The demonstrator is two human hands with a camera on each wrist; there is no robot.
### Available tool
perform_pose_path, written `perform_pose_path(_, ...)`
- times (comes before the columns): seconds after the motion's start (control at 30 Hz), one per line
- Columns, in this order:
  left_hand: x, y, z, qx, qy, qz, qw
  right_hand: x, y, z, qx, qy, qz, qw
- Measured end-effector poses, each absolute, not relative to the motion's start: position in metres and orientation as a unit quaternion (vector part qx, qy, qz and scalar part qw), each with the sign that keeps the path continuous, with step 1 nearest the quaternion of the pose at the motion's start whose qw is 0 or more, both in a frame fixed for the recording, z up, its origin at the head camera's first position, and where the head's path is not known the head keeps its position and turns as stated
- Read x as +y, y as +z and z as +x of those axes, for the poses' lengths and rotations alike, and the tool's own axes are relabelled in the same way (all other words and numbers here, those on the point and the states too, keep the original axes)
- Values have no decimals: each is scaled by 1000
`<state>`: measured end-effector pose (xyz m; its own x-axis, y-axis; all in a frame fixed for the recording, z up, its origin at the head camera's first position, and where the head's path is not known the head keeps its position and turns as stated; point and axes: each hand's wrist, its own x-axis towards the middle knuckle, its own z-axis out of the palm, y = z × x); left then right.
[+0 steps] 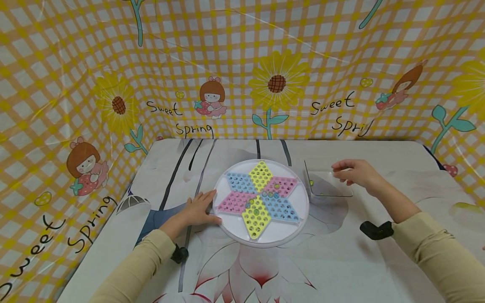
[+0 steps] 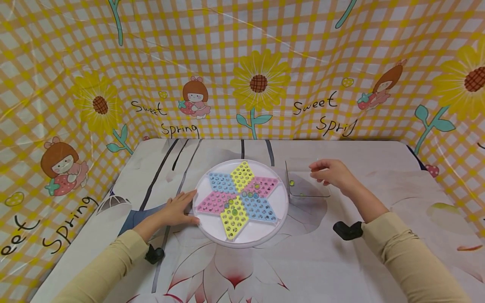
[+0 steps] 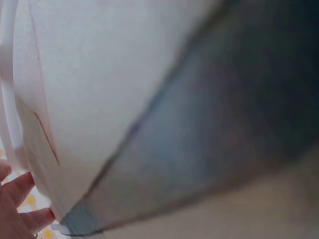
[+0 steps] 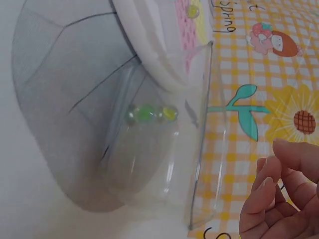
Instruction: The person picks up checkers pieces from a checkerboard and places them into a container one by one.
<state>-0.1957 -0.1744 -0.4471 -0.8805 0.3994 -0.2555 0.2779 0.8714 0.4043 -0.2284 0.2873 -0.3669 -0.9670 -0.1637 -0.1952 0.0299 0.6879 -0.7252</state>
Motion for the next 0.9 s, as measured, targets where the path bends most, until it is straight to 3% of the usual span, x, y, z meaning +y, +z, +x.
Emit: perform_pose_path(0.9, -174, -446, -196, 953, 179, 174, 171, 198, -365, -215, 887, -421, -138, 133)
